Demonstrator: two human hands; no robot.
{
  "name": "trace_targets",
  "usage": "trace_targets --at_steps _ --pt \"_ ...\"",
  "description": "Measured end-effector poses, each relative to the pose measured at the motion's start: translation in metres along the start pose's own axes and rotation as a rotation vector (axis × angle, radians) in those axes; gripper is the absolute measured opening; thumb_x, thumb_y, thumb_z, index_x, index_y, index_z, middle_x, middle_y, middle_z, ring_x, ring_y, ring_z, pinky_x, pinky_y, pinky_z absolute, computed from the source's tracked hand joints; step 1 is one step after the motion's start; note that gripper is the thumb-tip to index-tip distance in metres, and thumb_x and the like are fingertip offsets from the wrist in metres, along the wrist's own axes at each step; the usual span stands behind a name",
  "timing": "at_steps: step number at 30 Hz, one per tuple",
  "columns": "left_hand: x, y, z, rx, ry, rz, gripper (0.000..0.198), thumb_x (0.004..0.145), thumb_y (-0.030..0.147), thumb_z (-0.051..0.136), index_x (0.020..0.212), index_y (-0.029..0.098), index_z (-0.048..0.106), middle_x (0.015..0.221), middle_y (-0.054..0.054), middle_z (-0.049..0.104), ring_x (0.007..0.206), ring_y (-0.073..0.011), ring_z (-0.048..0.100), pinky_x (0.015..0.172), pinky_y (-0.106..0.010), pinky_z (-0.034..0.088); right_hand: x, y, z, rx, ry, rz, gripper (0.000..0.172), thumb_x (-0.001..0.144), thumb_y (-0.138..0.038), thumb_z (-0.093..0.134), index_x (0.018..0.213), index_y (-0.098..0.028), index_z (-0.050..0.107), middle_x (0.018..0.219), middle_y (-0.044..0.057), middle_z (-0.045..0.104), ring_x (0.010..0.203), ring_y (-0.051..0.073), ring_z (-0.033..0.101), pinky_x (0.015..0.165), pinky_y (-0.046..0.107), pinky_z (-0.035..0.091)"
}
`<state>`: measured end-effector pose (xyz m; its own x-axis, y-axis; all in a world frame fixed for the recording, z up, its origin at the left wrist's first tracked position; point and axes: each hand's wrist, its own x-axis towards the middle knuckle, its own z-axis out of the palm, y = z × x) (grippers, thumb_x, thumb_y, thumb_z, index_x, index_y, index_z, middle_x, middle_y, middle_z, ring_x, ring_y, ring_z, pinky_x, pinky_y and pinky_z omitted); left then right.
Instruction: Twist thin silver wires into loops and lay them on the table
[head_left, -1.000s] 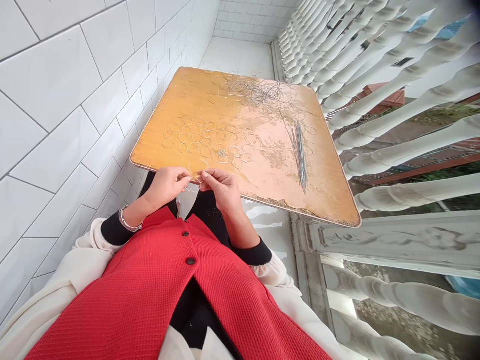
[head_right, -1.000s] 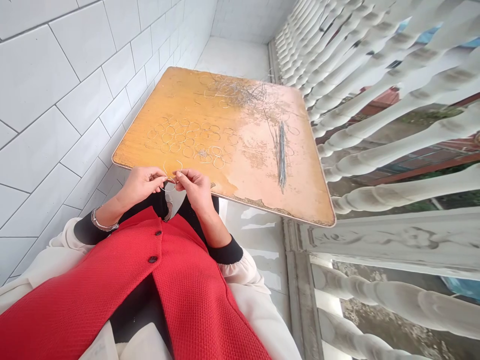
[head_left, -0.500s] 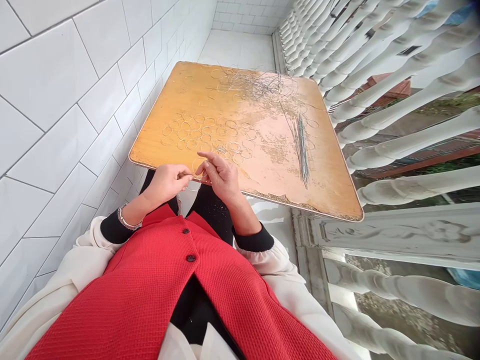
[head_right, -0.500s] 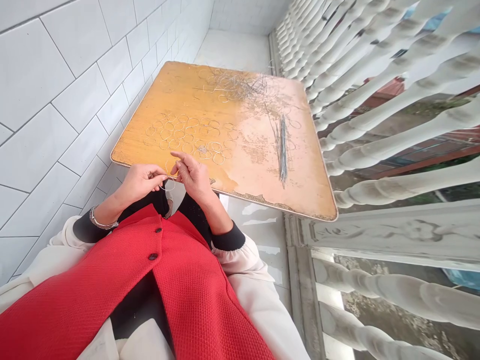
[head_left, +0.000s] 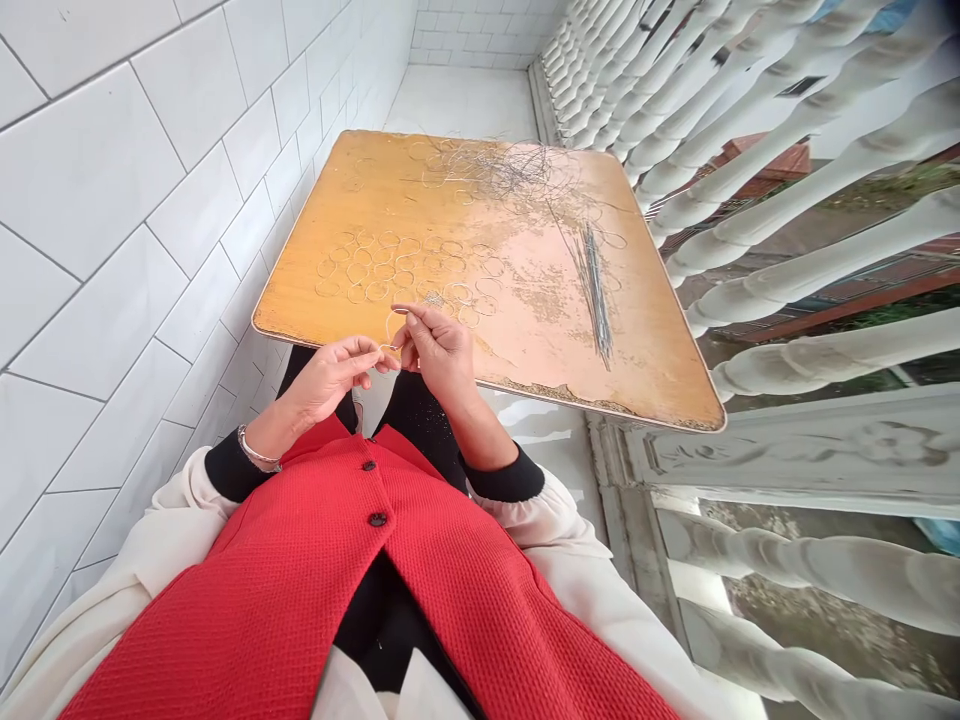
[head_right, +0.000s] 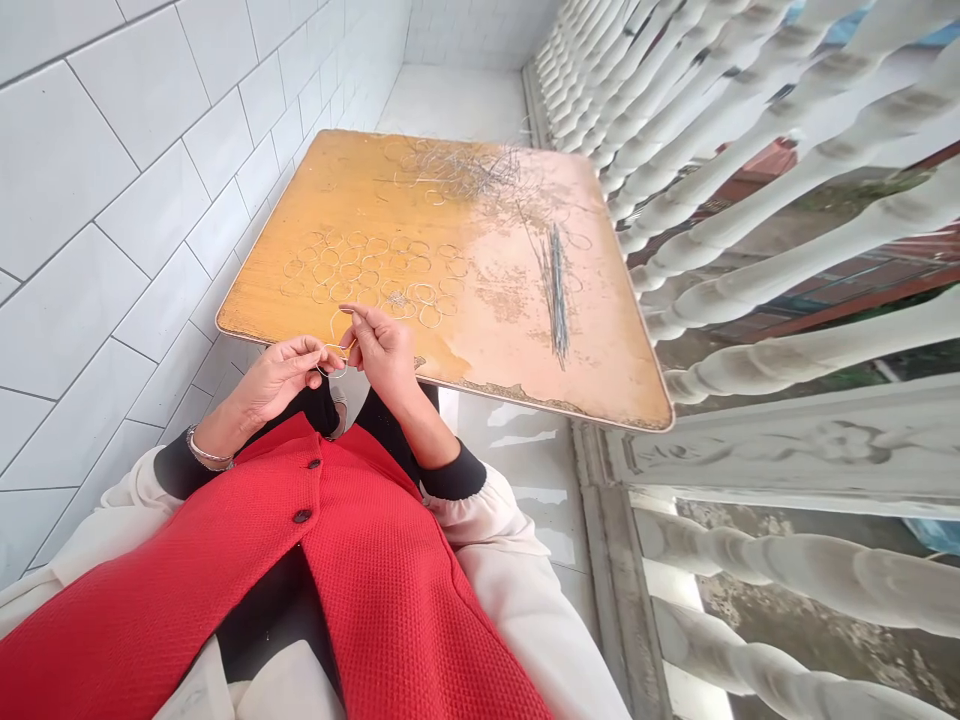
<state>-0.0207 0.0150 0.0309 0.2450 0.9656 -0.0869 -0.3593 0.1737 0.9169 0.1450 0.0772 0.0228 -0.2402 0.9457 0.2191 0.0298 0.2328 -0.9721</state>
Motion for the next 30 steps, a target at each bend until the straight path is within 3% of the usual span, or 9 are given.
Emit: trace_targets --at_steps 3,7,12,19,24,30 --pt "0.0 -0.009 0.0 -0.057 -0.001 0.048 0.031 0.081 0.043 0.077 0.084 0.016 0.063 0.081 -0.003 0.071 0.074 -0.0096 0.063 0.059 -0.018 0.043 -0.001 -0.003 -0.001 -0.021 -0.023 -0.013 0.049 0.093 -0.062 0.056 0.109 -0.018 0.072 0.06 -0.005 0.058 0.039 0.005 0.044 0.041 0.021 0.037" --pt "0.001 -0.016 -0.001 0.003 0.069 0.099 0.035 0.083 0.048 0.074 0.083 0.016 0.059 0.057 0.005 0.057 0.047 -0.0049 0.044 0.048 -0.018 0.034 -0.002 -0.006 -0.005 -0.092 -0.056 -0.071 0.046 0.095 -0.058 0.053 0.107 -0.019 0.073 0.059 -0.006 0.055 0.04 0.005 0.042 0.043 0.021 0.038" --pt "0.002 -0.015 -0.002 0.101 0.075 0.127 0.035 0.085 0.049 0.071 0.084 0.017 0.058 0.045 0.01 0.044 0.038 -0.0046 0.031 0.041 -0.019 0.024 -0.001 -0.009 -0.009 -0.123 -0.108 -0.102 0.041 0.096 -0.054 0.054 0.107 -0.019 0.073 0.06 -0.005 0.056 0.042 0.005 0.042 0.045 0.02 0.037" --pt "0.001 -0.019 -0.01 0.239 0.012 0.133 0.033 0.088 0.048 0.066 0.087 0.017 0.056 0.045 0.01 0.047 0.039 -0.0048 0.035 0.043 -0.019 0.027 0.002 -0.007 -0.011 -0.011 -0.117 0.024 0.046 0.093 -0.057 0.056 0.11 -0.017 0.071 0.06 -0.006 0.054 0.04 0.005 0.039 0.04 0.02 0.031" --pt "-0.005 -0.012 -0.013 0.295 -0.005 0.056 0.033 0.087 0.049 0.066 0.086 0.017 0.058 0.048 0.006 0.054 0.041 -0.0058 0.043 0.044 -0.019 0.032 0.001 -0.012 -0.015 -0.135 -0.215 -0.039 0.042 0.096 -0.051 0.052 0.11 -0.016 0.072 0.061 -0.005 0.055 0.043 0.005 0.045 0.045 0.02 0.036" --pt "-0.002 0.0 -0.007 0.233 0.016 0.007 0.044 0.08 0.057 0.072 0.091 0.015 0.063 0.075 -0.002 0.071 0.048 -0.0043 0.048 0.041 -0.017 0.032 -0.001 -0.021 -0.013 -0.315 -0.214 -0.147 0.039 0.099 -0.041 0.047 0.112 -0.016 0.074 0.064 -0.002 0.061 0.049 0.008 0.051 0.055 0.023 0.043"
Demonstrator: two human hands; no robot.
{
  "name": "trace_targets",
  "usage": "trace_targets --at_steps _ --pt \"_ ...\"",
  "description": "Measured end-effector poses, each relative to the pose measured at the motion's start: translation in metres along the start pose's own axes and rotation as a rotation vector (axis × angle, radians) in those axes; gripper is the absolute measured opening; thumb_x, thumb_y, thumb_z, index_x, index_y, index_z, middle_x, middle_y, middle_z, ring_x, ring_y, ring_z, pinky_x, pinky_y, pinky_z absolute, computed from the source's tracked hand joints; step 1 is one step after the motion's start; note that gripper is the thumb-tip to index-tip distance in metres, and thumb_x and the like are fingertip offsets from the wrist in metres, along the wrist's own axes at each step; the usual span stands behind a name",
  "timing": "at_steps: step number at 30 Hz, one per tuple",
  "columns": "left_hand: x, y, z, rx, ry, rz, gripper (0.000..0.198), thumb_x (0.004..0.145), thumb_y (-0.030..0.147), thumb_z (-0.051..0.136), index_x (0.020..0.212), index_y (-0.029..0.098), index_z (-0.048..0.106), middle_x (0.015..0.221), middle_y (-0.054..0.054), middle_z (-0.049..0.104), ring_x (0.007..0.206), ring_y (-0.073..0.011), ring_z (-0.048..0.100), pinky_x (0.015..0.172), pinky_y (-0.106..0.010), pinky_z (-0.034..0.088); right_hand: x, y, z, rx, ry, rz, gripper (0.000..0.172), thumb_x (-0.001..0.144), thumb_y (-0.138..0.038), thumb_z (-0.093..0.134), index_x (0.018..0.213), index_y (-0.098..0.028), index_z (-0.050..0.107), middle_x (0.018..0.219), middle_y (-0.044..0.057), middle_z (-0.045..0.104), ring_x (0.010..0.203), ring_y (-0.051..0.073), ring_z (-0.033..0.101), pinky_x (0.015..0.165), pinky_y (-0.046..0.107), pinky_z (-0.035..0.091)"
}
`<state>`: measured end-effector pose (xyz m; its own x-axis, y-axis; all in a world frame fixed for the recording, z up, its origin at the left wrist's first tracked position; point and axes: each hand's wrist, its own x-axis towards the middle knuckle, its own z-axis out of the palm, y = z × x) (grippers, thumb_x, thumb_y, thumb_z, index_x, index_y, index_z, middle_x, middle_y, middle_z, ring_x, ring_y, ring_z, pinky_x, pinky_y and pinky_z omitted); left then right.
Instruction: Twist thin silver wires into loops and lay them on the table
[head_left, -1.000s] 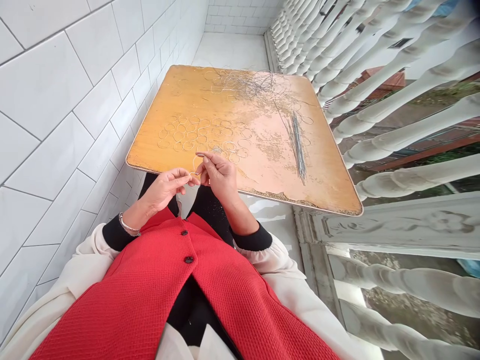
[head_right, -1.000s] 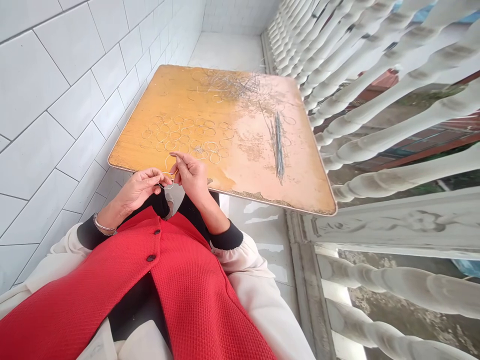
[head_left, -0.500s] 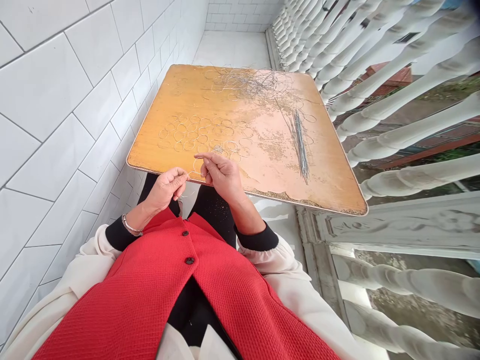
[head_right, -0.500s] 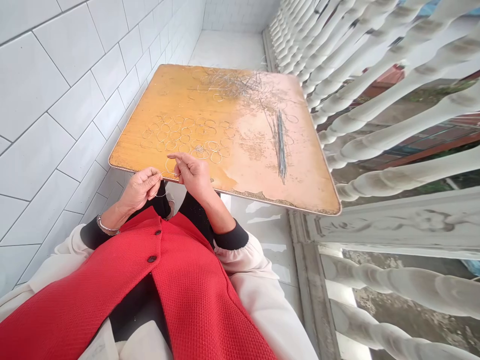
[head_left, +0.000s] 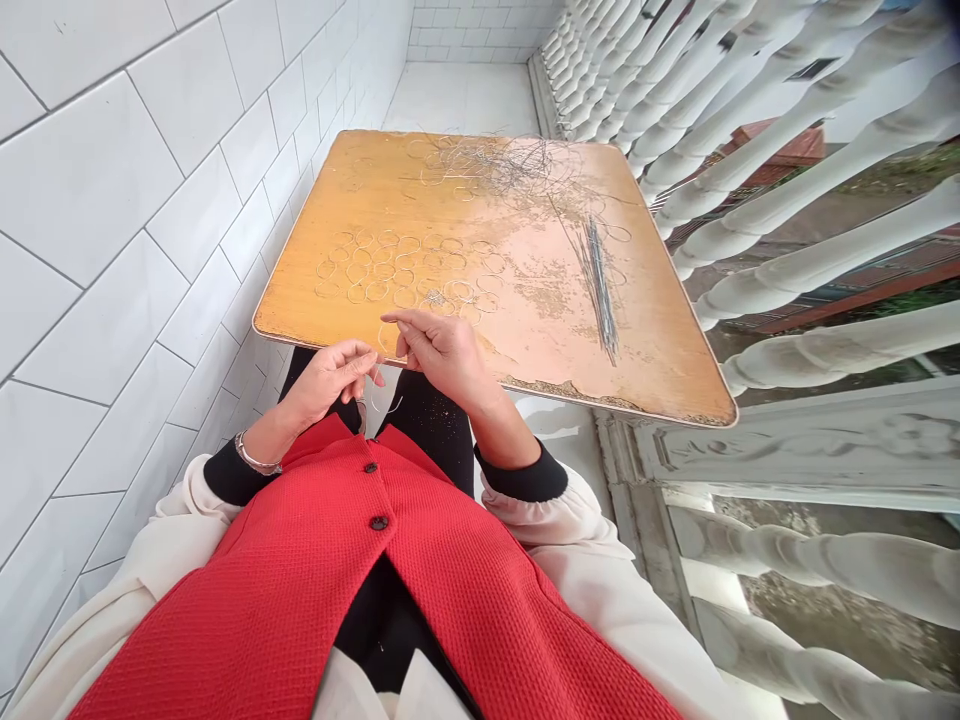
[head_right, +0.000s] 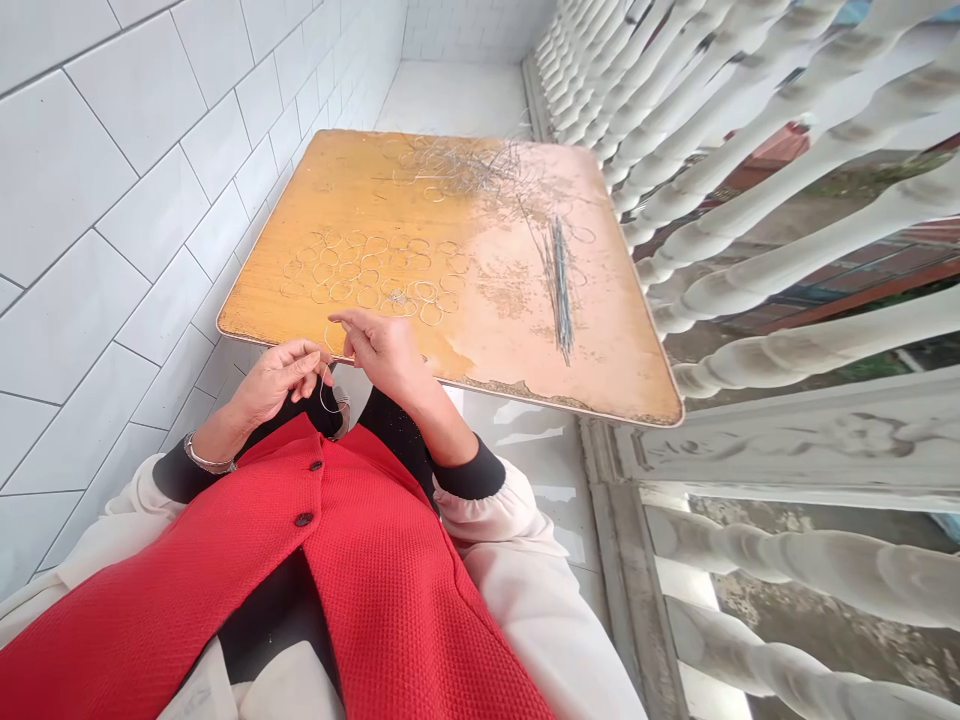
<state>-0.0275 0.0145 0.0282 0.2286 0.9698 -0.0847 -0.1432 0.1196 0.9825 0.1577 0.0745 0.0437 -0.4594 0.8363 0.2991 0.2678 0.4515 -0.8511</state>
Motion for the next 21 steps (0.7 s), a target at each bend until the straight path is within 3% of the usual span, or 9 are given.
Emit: trace_targets --at_steps 8,12,16,21 --pt "0.01 0.007 0.007 -0.015 0.099 0.034 0.04 0.077 0.052 0.077 0.083 0.014 0.065 0.068 -0.001 0.071 0.044 -0.0034 0.05 0.038 -0.015 0.031 0.002 -0.001 0.005 -0.039 -0.036 -0.023 0.035 0.096 -0.037 0.051 0.107 -0.017 0.077 0.072 0.003 0.07 0.055 0.011 0.059 0.058 0.025 0.048" --pt "0.011 0.01 0.008 -0.004 0.168 0.043 0.035 0.078 0.047 0.077 0.08 0.014 0.066 0.066 -0.002 0.071 0.046 -0.0057 0.057 0.04 -0.016 0.037 0.001 0.001 0.007 0.122 0.011 0.123 0.039 0.089 -0.048 0.061 0.106 -0.016 0.076 0.065 0.0 0.066 0.049 0.009 0.054 0.052 0.023 0.046" --pt "0.012 0.01 0.009 -0.013 0.203 0.021 0.032 0.08 0.044 0.074 0.079 0.013 0.066 0.069 -0.004 0.072 0.048 -0.0069 0.06 0.042 -0.016 0.041 -0.007 0.005 0.014 0.324 0.103 0.296 0.047 0.076 -0.062 0.071 0.084 -0.016 0.072 0.061 0.001 0.065 0.048 0.009 0.053 0.047 0.022 0.045" --pt "0.011 0.015 0.005 0.091 0.239 0.037 0.027 0.078 0.039 0.076 0.085 0.013 0.072 0.075 -0.002 0.071 0.054 -0.0062 0.06 0.044 -0.015 0.043 -0.015 0.007 0.023 0.326 0.167 0.337 0.043 0.078 -0.056 0.07 0.09 -0.015 0.075 0.064 0.002 0.069 0.049 0.009 0.056 0.049 0.023 0.048"
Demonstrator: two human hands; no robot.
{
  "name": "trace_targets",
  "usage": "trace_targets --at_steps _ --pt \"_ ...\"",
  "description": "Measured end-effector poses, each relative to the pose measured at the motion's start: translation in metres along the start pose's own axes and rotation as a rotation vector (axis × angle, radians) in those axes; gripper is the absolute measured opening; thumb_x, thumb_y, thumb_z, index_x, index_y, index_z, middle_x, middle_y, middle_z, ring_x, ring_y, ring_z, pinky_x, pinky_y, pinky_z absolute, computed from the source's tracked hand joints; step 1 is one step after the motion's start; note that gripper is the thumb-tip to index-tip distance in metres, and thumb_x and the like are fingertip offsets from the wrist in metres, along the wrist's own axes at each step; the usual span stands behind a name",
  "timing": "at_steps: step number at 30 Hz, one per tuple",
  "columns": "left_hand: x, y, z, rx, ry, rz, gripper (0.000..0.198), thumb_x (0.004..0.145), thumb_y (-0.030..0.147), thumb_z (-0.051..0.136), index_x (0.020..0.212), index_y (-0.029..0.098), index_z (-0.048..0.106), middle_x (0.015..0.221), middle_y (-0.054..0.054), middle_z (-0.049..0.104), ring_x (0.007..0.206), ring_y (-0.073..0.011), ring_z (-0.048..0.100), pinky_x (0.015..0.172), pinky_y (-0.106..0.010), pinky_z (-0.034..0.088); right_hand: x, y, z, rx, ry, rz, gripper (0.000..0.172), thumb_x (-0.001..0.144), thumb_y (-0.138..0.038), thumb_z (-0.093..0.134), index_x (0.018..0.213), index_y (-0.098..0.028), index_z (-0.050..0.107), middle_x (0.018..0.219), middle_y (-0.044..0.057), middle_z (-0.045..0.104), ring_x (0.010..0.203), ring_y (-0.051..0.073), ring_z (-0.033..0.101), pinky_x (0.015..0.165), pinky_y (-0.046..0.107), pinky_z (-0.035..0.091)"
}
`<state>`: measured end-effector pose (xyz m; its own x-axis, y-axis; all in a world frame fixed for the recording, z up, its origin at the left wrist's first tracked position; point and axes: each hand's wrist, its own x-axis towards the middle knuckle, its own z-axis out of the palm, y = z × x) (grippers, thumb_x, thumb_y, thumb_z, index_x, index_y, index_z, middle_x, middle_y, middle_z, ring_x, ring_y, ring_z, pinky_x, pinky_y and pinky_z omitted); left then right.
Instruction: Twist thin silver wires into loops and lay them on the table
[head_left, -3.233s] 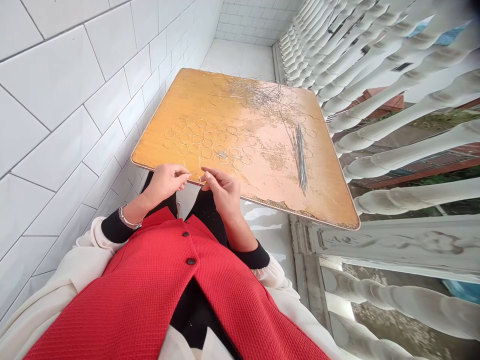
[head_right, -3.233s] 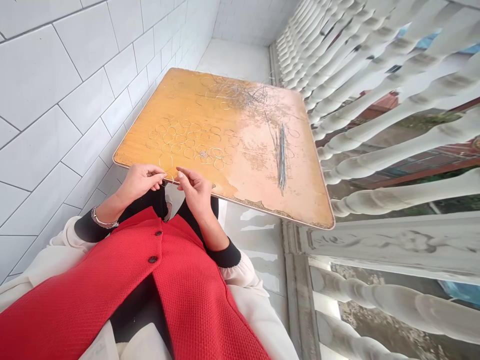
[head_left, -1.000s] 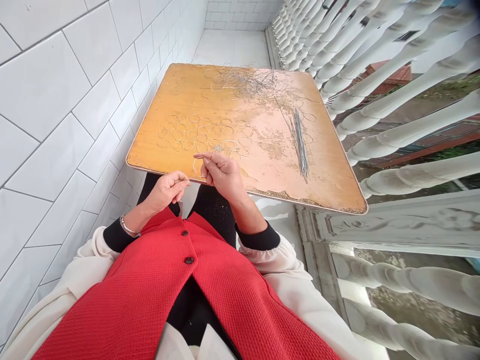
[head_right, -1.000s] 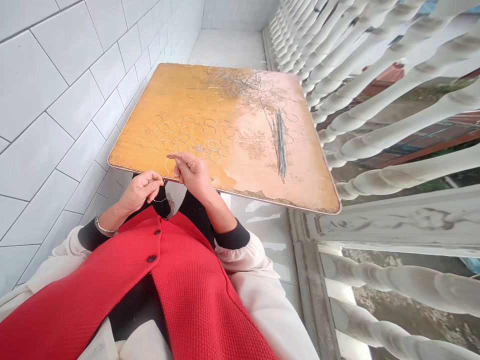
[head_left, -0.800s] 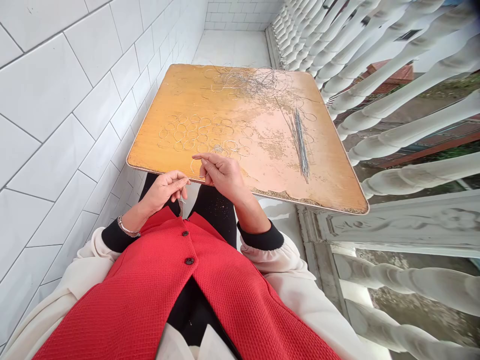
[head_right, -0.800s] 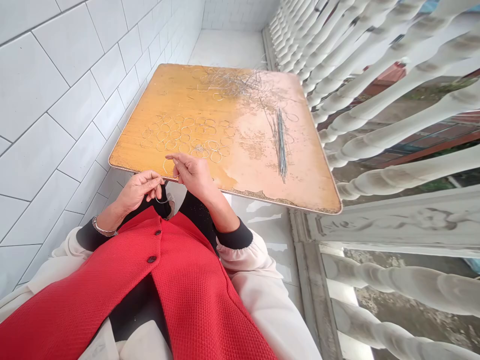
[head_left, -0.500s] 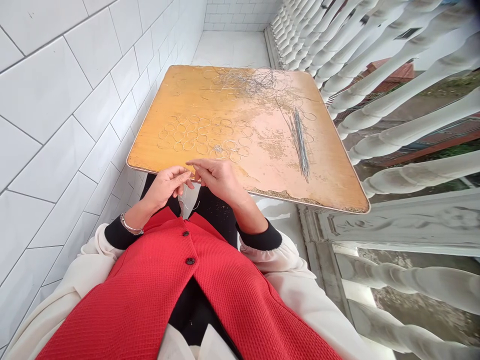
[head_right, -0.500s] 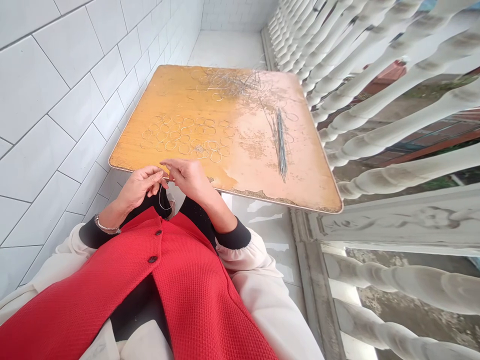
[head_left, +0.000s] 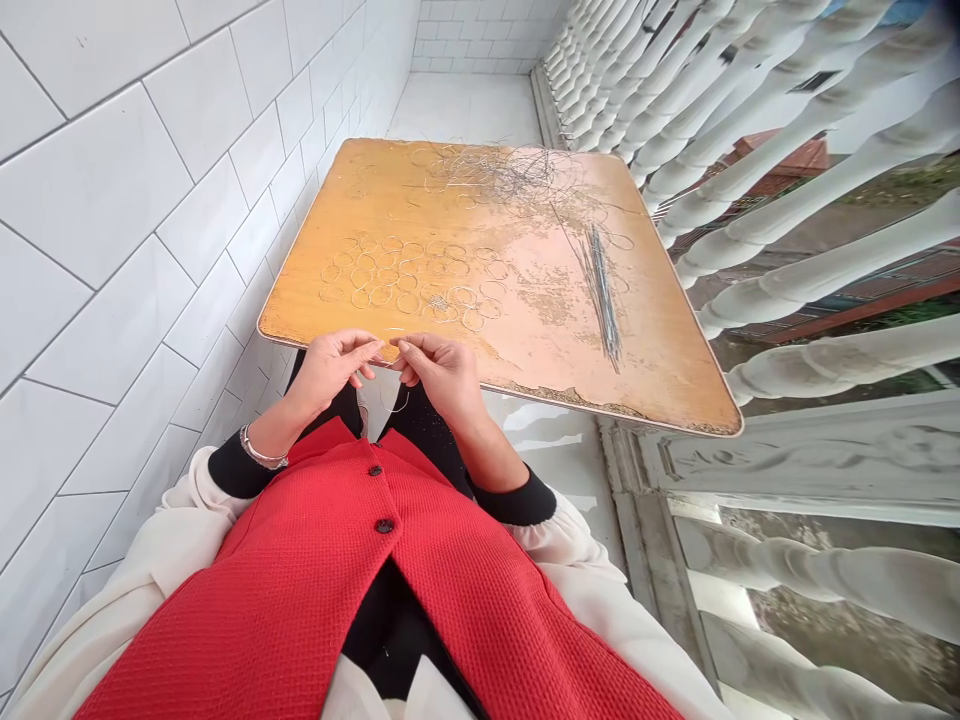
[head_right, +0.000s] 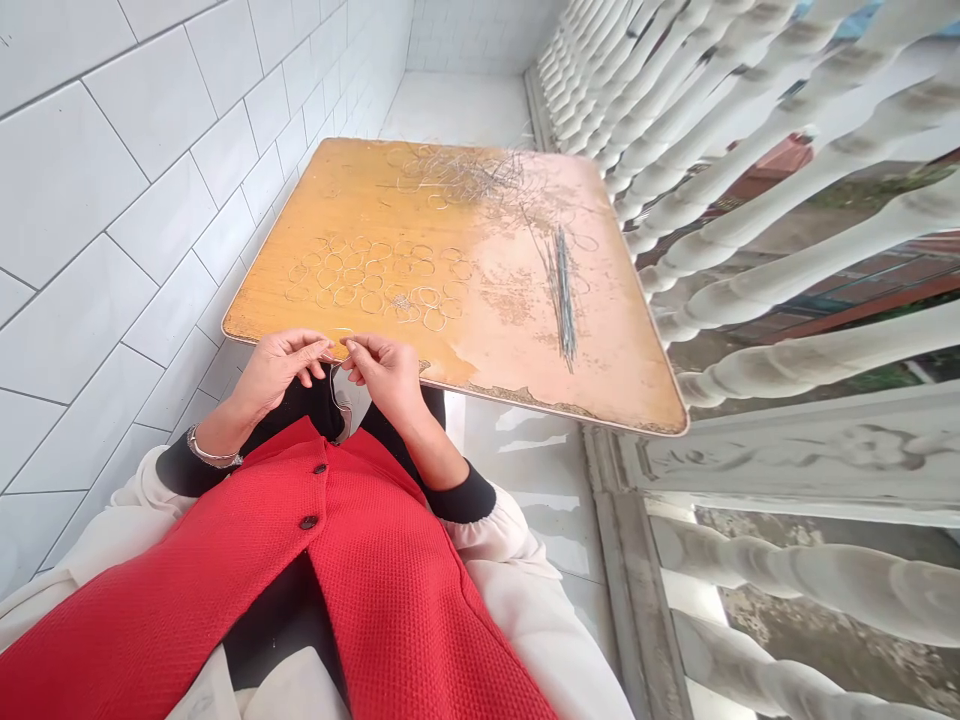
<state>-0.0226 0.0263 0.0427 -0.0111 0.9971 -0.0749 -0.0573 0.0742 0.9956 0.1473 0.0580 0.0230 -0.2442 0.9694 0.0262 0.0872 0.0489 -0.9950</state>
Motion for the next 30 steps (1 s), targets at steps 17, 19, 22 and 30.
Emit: trace_targets --at_steps 17,19,22,30 --pt "-0.001 0.002 0.001 0.018 0.065 0.027 0.017 0.08 0.027 0.074 0.074 0.012 0.067 0.063 0.0 0.067 0.052 -0.0081 0.063 0.053 -0.019 0.052 -0.008 0.0 0.011 -0.229 -0.021 -0.2 0.045 0.093 -0.041 0.051 0.116 -0.011 0.075 0.062 -0.001 0.063 0.047 0.009 0.052 0.054 0.026 0.048" --pt "-0.001 0.001 0.001 0.019 0.063 0.028 0.018 0.08 0.028 0.074 0.073 0.013 0.067 0.063 0.0 0.067 0.052 -0.0081 0.063 0.052 -0.019 0.052 -0.009 0.001 0.013 -0.174 -0.02 -0.155 0.048 0.093 -0.044 0.051 0.119 -0.011 0.074 0.063 -0.001 0.063 0.048 0.009 0.052 0.053 0.025 0.048" --pt "-0.001 0.0 0.0 0.011 0.049 0.013 0.02 0.08 0.03 0.074 0.073 0.013 0.067 0.064 0.0 0.067 0.053 -0.0079 0.062 0.052 -0.019 0.051 -0.009 0.001 0.015 -0.114 -0.02 -0.108 0.049 0.092 -0.046 0.053 0.122 -0.012 0.072 0.064 -0.001 0.065 0.049 0.009 0.054 0.052 0.024 0.049" --pt "-0.004 0.003 -0.001 0.054 -0.032 0.017 0.025 0.078 0.039 0.074 0.074 0.014 0.072 0.069 -0.001 0.067 0.06 -0.0074 0.058 0.056 -0.018 0.047 -0.005 -0.002 0.012 -0.077 -0.036 -0.09 0.044 0.089 -0.046 0.057 0.114 -0.014 0.075 0.061 -0.002 0.064 0.048 0.008 0.053 0.052 0.024 0.049"
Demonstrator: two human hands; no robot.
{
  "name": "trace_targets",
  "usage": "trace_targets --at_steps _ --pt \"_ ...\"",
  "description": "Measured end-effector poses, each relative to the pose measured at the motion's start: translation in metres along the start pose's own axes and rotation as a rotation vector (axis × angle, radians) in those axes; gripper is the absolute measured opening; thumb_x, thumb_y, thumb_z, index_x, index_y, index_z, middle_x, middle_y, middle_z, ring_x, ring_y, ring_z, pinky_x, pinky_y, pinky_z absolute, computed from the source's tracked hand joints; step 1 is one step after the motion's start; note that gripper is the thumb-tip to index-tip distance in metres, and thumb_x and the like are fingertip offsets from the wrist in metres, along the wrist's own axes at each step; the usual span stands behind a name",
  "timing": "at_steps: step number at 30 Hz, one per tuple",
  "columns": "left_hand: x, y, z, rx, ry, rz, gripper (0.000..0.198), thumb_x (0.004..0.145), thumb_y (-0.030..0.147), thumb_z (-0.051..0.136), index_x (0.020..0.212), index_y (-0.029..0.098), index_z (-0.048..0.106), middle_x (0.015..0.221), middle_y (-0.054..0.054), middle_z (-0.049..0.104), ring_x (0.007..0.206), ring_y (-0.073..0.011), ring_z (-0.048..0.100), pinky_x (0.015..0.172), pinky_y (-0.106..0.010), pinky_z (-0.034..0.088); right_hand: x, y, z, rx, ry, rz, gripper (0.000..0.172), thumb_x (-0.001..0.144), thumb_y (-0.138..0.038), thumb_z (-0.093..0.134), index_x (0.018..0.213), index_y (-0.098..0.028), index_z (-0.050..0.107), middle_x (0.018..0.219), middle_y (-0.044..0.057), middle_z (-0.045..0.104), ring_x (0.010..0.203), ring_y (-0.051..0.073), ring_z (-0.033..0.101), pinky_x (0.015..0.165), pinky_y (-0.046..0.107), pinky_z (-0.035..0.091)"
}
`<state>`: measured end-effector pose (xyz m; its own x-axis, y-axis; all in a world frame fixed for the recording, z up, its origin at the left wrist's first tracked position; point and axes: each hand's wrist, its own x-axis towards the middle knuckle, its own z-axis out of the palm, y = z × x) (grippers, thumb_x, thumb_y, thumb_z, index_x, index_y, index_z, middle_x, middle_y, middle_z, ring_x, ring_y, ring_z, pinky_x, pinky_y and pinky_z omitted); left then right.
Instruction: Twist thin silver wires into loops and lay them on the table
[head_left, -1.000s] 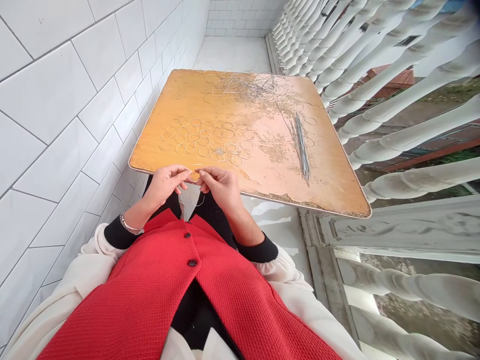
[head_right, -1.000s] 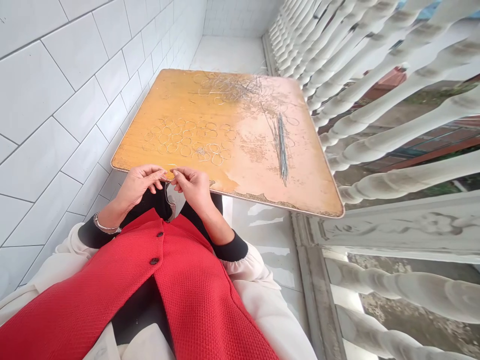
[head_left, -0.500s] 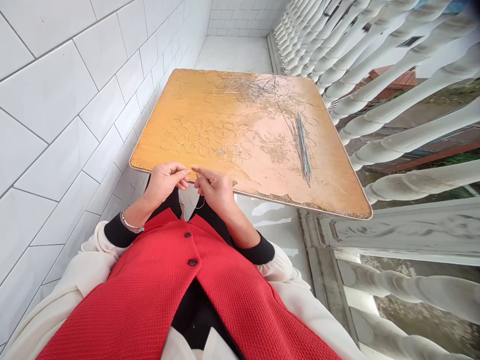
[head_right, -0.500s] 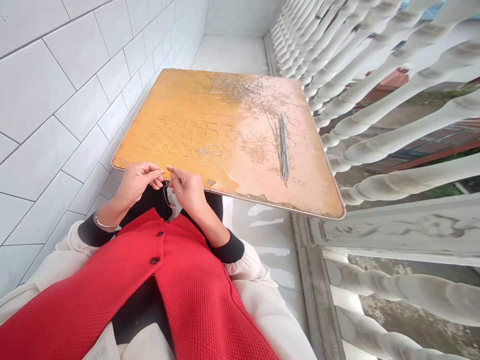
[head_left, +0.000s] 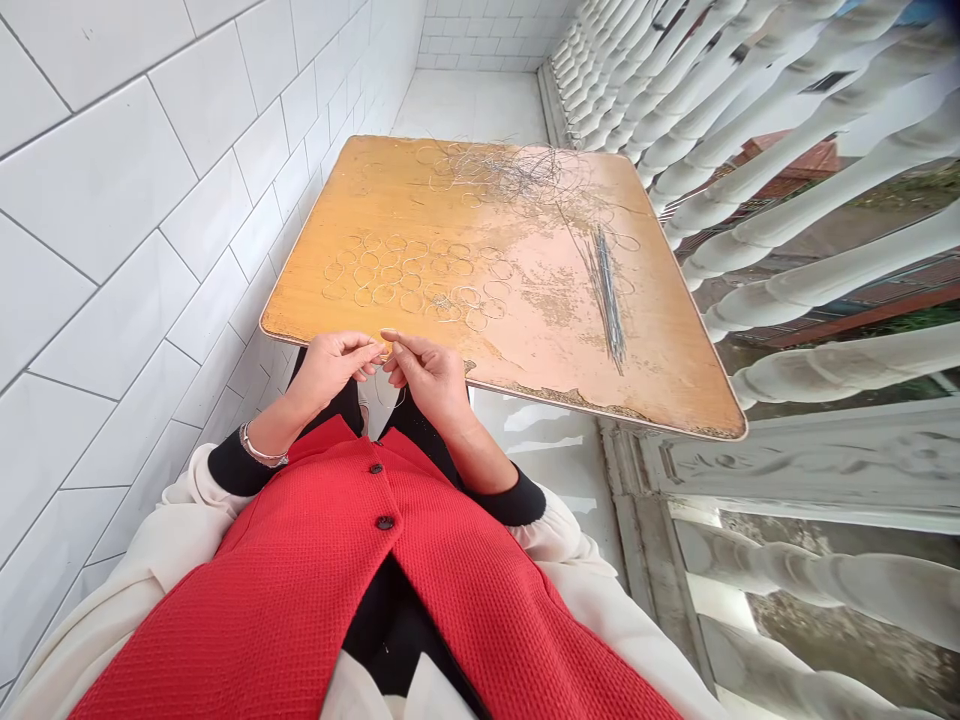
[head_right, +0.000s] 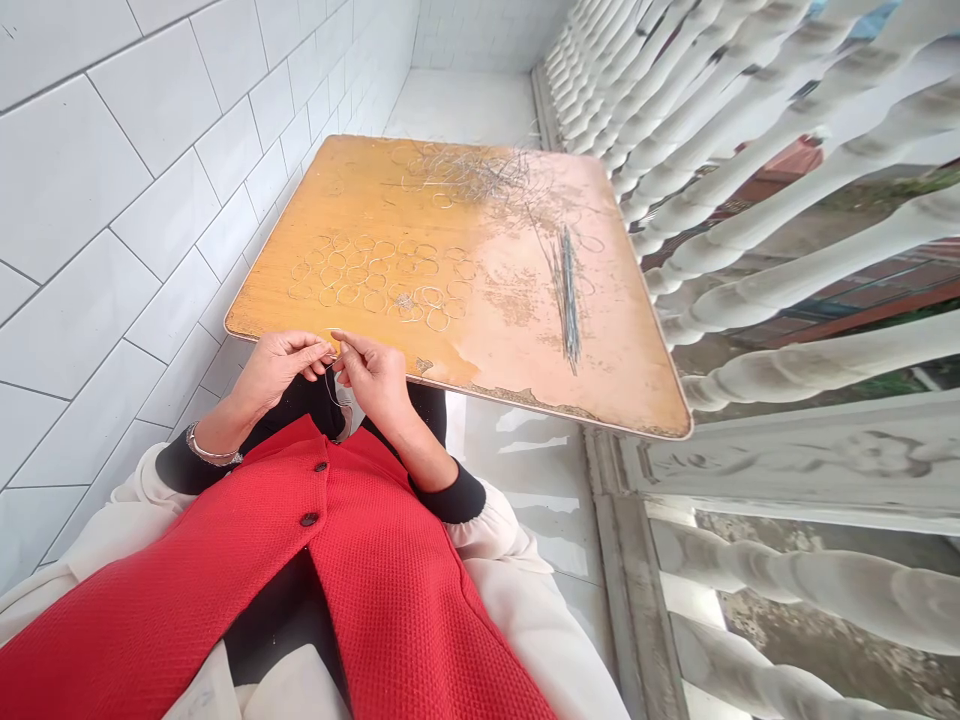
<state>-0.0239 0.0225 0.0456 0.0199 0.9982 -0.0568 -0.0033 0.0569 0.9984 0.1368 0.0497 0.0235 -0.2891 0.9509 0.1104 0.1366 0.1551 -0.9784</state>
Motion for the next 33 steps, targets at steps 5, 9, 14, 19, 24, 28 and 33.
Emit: trace_targets --at_steps 5,9,14,19,24,28,33 --pt "0.001 -0.001 0.0 0.083 0.0 -0.013 0.021 0.077 0.036 0.07 0.075 0.015 0.071 0.073 -0.003 0.069 0.061 -0.0087 0.059 0.049 -0.017 0.04 0.0 -0.004 0.0 0.046 0.013 0.04 0.04 0.088 -0.044 0.06 0.11 -0.015 0.076 0.067 -0.001 0.068 0.048 0.008 0.054 0.051 0.023 0.048" --pt "0.001 -0.001 -0.001 0.156 0.015 -0.027 0.018 0.078 0.032 0.068 0.073 0.015 0.069 0.07 -0.003 0.068 0.058 -0.0091 0.059 0.046 -0.018 0.036 0.001 -0.002 0.002 0.041 0.048 0.037 0.041 0.087 -0.042 0.059 0.11 -0.013 0.075 0.065 0.0 0.068 0.048 0.008 0.054 0.052 0.024 0.048" --pt "0.001 0.0 0.0 0.162 -0.005 -0.032 0.016 0.082 0.028 0.065 0.074 0.015 0.067 0.068 -0.002 0.068 0.054 -0.0077 0.059 0.044 -0.016 0.036 0.003 0.0 0.004 0.046 0.059 0.045 0.041 0.086 -0.042 0.06 0.111 -0.013 0.076 0.064 0.0 0.07 0.049 0.009 0.054 0.053 0.024 0.049" --pt "0.001 0.002 0.001 0.077 -0.035 -0.056 0.015 0.085 0.027 0.064 0.078 0.014 0.066 0.072 -0.002 0.07 0.049 -0.0061 0.06 0.04 -0.016 0.034 0.003 0.004 0.005 0.009 0.076 0.017 0.039 0.086 -0.044 0.06 0.107 -0.016 0.078 0.068 0.001 0.069 0.05 0.009 0.052 0.052 0.025 0.047" --pt "0.003 -0.001 0.002 0.006 -0.047 -0.062 0.015 0.085 0.026 0.065 0.08 0.013 0.071 0.066 -0.001 0.067 0.05 -0.006 0.06 0.042 -0.016 0.036 0.007 0.01 0.004 -0.068 0.118 -0.079 0.035 0.087 -0.045 0.063 0.102 -0.02 0.081 0.079 0.004 0.07 0.059 0.012 0.056 0.06 0.029 0.048" --pt "0.006 -0.003 0.0 -0.086 -0.015 -0.086 0.013 0.082 0.023 0.069 0.076 0.012 0.072 0.064 -0.001 0.067 0.05 -0.0053 0.056 0.044 -0.016 0.038 0.006 0.011 -0.003 -0.143 0.154 -0.137 0.037 0.088 -0.051 0.064 0.105 -0.022 0.081 0.083 0.005 0.072 0.073 0.017 0.061 0.071 0.032 0.051" --pt "0.01 0.0 -0.006 -0.256 0.041 -0.142 0.017 0.078 0.028 0.077 0.08 0.011 0.075 0.066 -0.002 0.067 0.053 -0.0053 0.057 0.048 -0.016 0.041 -0.009 0.02 -0.009 0.057 0.149 -0.051 0.046 0.082 -0.059 0.072 0.108 -0.022 0.076 0.098 0.008 0.076 0.089 0.02 0.069 0.084 0.036 0.056"
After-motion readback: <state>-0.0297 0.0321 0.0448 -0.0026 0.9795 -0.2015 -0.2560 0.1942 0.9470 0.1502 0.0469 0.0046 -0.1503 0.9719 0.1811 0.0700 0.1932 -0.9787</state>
